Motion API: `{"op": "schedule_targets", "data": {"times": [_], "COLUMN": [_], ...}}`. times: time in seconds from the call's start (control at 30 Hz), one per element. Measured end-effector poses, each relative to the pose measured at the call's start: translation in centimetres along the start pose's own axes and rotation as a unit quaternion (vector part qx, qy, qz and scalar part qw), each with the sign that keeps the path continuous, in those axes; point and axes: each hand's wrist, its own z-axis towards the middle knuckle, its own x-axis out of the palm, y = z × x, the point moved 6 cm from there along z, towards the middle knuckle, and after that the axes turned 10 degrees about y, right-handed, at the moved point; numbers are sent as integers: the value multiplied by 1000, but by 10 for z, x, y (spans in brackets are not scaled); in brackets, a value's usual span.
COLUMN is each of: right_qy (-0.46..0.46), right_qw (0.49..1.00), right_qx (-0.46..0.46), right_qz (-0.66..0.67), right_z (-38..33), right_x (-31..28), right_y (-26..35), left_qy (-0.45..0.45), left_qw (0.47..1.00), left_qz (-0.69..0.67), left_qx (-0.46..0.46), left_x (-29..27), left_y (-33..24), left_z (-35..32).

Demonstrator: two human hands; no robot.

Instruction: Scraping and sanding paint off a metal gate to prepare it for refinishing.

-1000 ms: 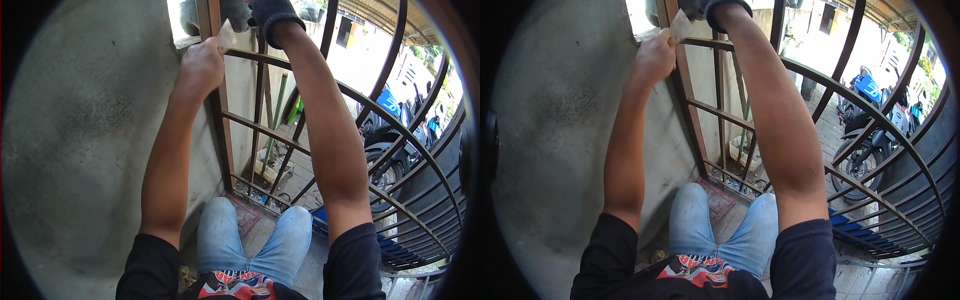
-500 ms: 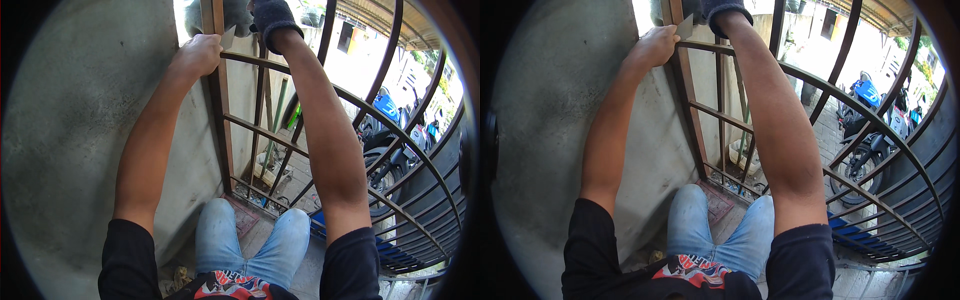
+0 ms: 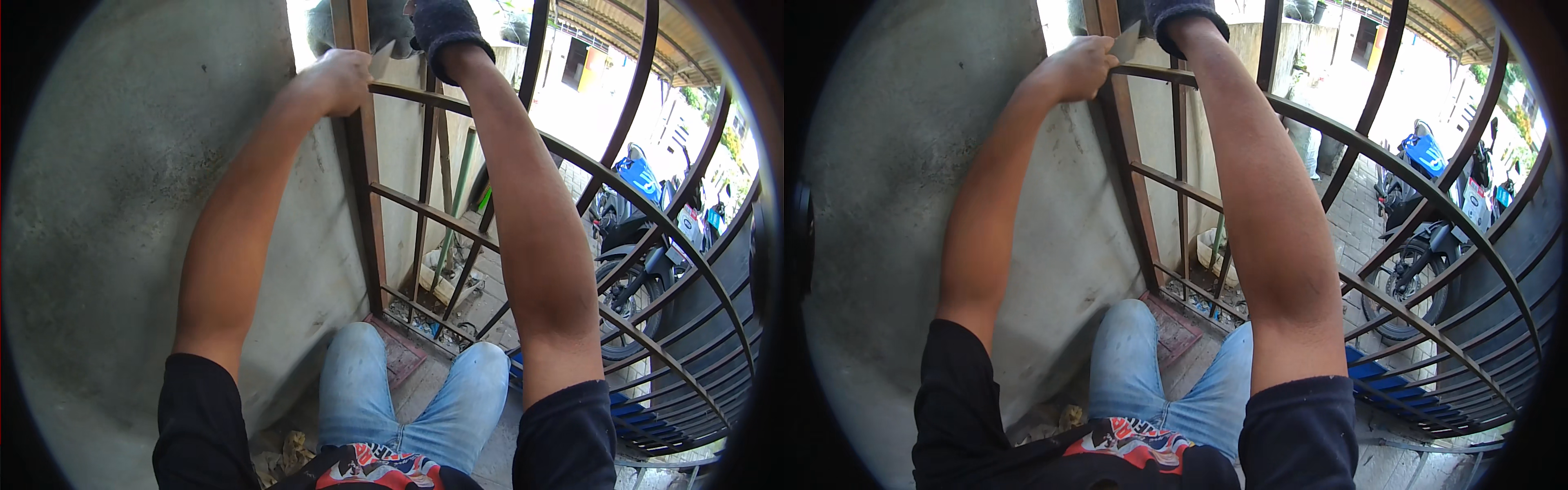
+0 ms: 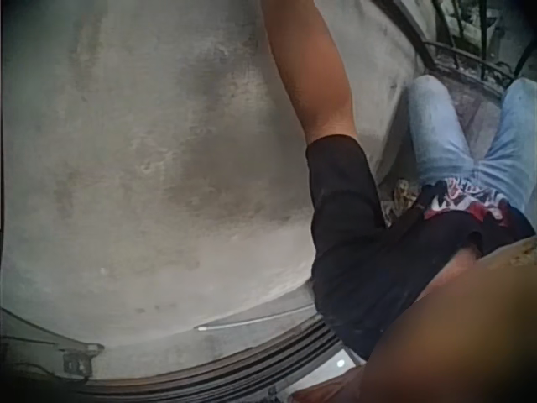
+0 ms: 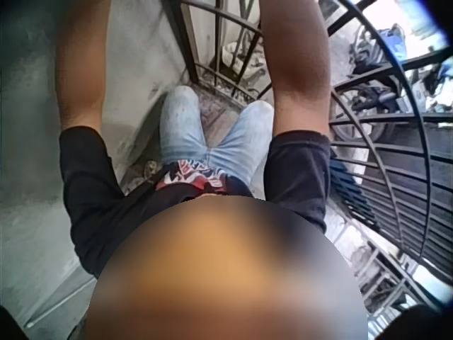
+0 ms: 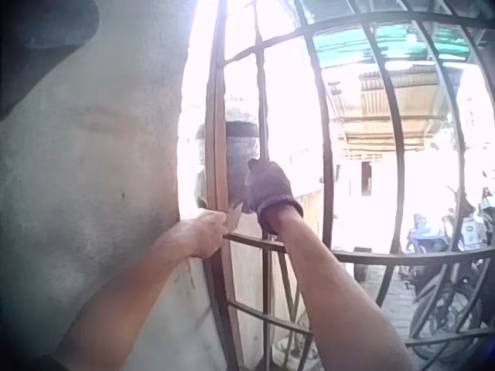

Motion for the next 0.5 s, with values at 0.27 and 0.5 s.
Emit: {"op": "schedule_targets", "data": {"times": [0.27,0.5], "right_qy": [56,77], "right_qw": [996,982], "right_qx": [-9,91], "right_qz": [-71,149], "right_z": [9,-4], "right_x": [17,26], "right_y": [-11,-45], "left_qy": [-76,-153], "left_qw": [945,923], "left_qz": [-306,-350], "left_qx": [-90,-40], "left_x": [-5,-19], "left_y": [10,-34], "left_z": [-8,-23]}}
